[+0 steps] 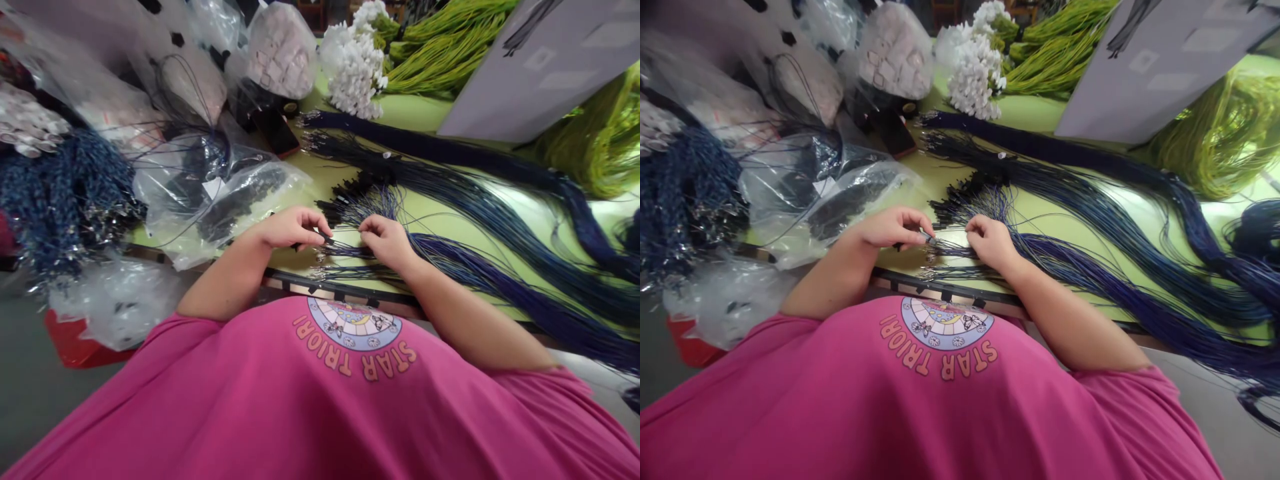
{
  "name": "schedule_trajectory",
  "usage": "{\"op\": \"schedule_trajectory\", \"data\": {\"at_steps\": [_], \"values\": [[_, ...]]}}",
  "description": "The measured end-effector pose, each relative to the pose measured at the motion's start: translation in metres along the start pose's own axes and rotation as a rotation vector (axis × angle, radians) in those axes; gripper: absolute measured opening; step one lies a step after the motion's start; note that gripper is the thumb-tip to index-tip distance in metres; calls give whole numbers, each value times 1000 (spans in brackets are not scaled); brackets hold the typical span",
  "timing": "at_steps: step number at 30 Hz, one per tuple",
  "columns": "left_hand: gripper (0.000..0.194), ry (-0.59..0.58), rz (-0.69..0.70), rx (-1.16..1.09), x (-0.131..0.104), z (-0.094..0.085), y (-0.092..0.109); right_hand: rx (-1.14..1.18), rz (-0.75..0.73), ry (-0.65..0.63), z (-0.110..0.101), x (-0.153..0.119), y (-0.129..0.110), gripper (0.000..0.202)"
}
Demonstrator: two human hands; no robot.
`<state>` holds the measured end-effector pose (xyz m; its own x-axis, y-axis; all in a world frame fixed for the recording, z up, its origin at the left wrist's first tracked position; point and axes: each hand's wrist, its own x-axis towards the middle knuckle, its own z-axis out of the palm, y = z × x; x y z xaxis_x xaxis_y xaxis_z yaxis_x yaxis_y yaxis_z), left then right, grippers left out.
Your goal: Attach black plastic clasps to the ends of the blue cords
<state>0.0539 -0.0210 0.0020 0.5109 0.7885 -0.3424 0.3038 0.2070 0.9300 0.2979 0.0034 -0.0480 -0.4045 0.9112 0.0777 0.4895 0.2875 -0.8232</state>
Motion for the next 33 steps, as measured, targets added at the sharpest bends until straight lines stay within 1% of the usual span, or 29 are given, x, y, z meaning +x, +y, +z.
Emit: {"op": "schedule_trajectory", "data": {"at_steps": [3,7,9,12,14,16,18,19,24,28,33], "values": [[20,31,11,-23,1,1,0,75,18,14,-4,0,-1,22],[19,111,29,-92,6,5,-3,164,-1,-30,-8,-4,-7,26],[18,137,40,-137,10,8,-4,170,-50,-58,-8,-8,-12,25],[18,133,50,-192,14,13,-6,150,-183,-97,-7,-12,-20,21],[19,134,51,-227,16,16,-6,157,-225,-64,-7,-12,-22,18],[20,145,45,-261,17,18,-5,164,-187,23,-8,-12,-21,17],[20,161,31,-283,17,20,-5,136,-128,92,-10,-11,-20,15],[20,169,24,-288,18,21,-4,107,-116,103,-11,-12,-19,15],[19,214,11,-273,17,23,-4,-58,-211,90,-8,-16,-17,18],[18,243,14,-258,16,22,-4,-118,-199,129,-5,-17,-14,18],[18,238,0,-186,18,23,-5,-181,-200,114,-2,-19,-14,20]]}}
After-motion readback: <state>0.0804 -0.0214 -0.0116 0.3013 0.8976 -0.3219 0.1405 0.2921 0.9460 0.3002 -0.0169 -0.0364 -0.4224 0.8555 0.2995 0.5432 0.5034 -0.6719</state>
